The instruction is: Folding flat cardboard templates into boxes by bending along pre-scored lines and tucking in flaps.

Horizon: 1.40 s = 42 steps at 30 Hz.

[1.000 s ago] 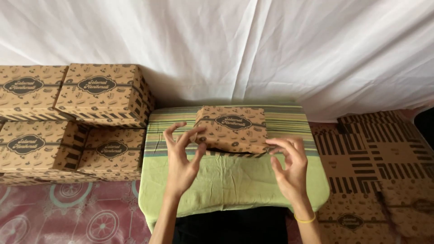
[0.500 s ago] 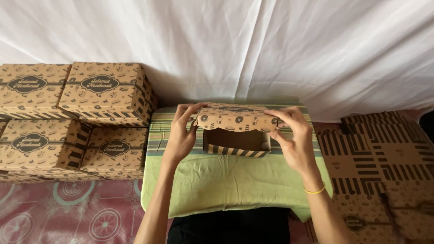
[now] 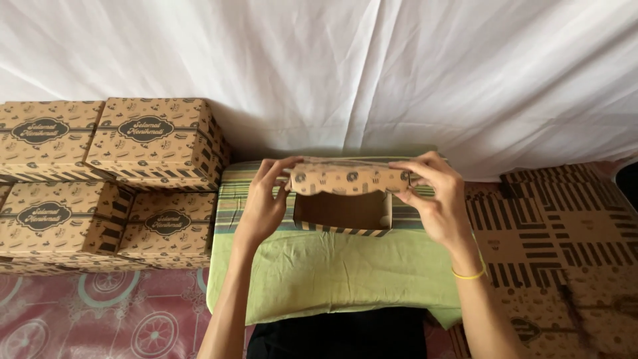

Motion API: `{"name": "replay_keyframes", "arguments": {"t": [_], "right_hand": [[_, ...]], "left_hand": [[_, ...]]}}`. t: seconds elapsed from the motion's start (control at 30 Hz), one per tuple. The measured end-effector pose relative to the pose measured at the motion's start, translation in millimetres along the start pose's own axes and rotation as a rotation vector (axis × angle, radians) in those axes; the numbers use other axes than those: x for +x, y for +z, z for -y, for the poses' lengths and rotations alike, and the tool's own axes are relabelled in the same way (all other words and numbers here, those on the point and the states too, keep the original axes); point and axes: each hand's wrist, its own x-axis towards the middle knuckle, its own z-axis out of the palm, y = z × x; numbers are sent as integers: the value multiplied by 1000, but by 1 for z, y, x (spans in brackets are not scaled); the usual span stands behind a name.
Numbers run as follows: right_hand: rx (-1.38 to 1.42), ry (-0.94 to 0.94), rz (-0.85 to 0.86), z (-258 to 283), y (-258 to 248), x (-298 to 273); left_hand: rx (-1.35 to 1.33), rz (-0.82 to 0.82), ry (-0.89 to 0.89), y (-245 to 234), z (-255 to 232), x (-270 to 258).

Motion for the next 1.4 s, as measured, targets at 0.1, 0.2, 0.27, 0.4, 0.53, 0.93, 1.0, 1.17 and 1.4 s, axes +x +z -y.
{"name": "replay_keyframes", "arguments": {"t": [0.1,0.2,0.27,0.4,0.53,0.93,1.0,1.17,1.4], "right_hand": [[-78,12,29,17,-2,-14],[-184,81,96,16,4,-39],[-176,86,89,12,11,-53],[-137,86,9,7,25,-67],[-3,-12,-56,-9,38,-72],[136,253,46,23,38,-71],[117,278,29,25,40,-69],[87,315,15,34,42,-68],[194,284,9,18,43,-72]], "left_hand": [[43,18,8,7,13,-9],[133,18,22,7,-10,-26],[165,57,9,3,-19,-42],[117,128,-63,-11,-49,-64],[96,68,-44,-5,-31,-73],[157,-204,46,28,3,-82],[150,-216,61,32,6,-82],[169,-192,120,37,1,-84],[155,-269,123,43,5,-85]]}}
